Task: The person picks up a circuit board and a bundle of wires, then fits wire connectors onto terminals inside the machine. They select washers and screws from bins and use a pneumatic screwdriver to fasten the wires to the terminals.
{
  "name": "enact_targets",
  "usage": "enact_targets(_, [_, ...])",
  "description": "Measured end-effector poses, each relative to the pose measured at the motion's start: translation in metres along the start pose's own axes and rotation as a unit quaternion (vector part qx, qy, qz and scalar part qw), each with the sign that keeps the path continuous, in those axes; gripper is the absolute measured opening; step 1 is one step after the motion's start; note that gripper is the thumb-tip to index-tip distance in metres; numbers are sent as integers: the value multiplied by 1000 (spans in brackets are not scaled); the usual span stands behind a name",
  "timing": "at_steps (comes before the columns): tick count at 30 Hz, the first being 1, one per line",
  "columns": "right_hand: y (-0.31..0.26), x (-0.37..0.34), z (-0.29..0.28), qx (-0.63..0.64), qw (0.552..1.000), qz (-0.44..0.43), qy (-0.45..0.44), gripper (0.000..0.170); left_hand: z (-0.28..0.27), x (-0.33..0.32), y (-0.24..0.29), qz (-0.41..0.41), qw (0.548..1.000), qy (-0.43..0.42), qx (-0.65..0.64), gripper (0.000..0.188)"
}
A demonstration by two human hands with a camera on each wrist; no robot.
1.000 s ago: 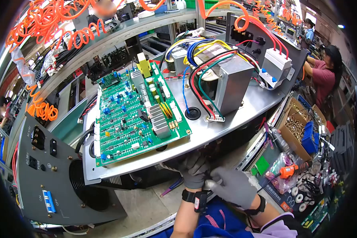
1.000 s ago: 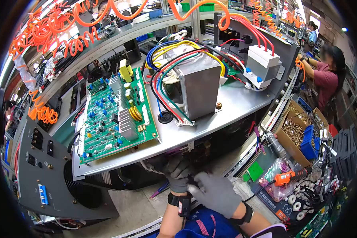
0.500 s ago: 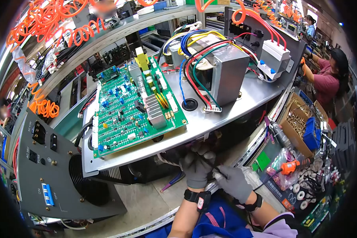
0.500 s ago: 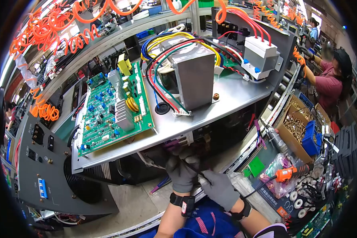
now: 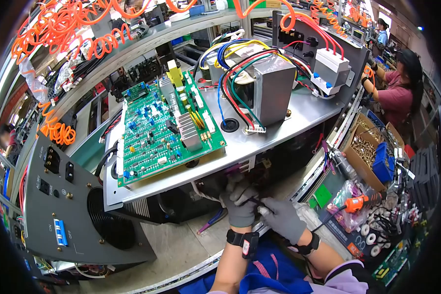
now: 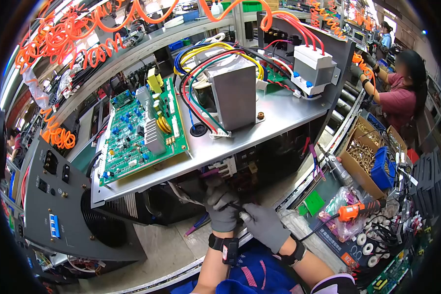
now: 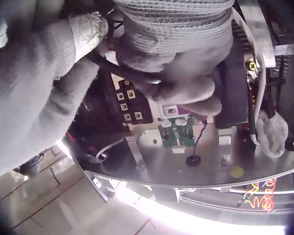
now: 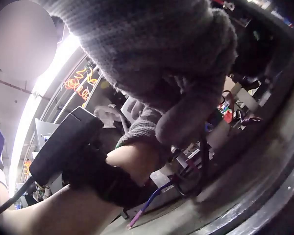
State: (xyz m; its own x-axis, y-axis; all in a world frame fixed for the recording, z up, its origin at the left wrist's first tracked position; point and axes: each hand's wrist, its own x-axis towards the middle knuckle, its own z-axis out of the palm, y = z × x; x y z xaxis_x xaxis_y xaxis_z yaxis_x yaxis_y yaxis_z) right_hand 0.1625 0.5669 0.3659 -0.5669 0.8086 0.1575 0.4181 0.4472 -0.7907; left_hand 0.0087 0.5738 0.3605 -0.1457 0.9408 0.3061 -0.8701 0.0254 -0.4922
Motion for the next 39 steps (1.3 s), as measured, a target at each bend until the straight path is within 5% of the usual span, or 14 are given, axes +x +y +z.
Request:
enact_targets(3, [-3,0,-1,9,1000,10,14,18,-13,1,4,31,997,13,73,13])
enact_targets(6, [-10,2,-6,19,999,41,2,17,14,-2,-20,125,940,193,253,8])
enact_targets(10, [6,1,6,31,999,32,-18,17,5,-14,-3,11,972,29,233,15])
enact_targets(16, [-2,0,-1,15,1000,2,-15,23,-12,-15,7,27,992,-37,116,20])
enact_targets(20, [-17,-3,-13,-5,999,-50,4,28,-9,-11,2,44,994,-49,85,24])
enact_targets(23, [-14,-8,-9,102,993,52,-8,27,-19,-8,3,46,994,-65,81,23])
enact_targets(28, [-8,-8,0,131,988,74,23,28,-23,-6,13,11,996,-4,83,10])
enact_targets(34, [-1,-4,-3,195,972,129,34,27,-8,-11,-17,138,958,33,250,22])
enact_targets(39, [2,-6,-2,183,976,122,-1,32,-8,-11,-2,32,996,9,82,5])
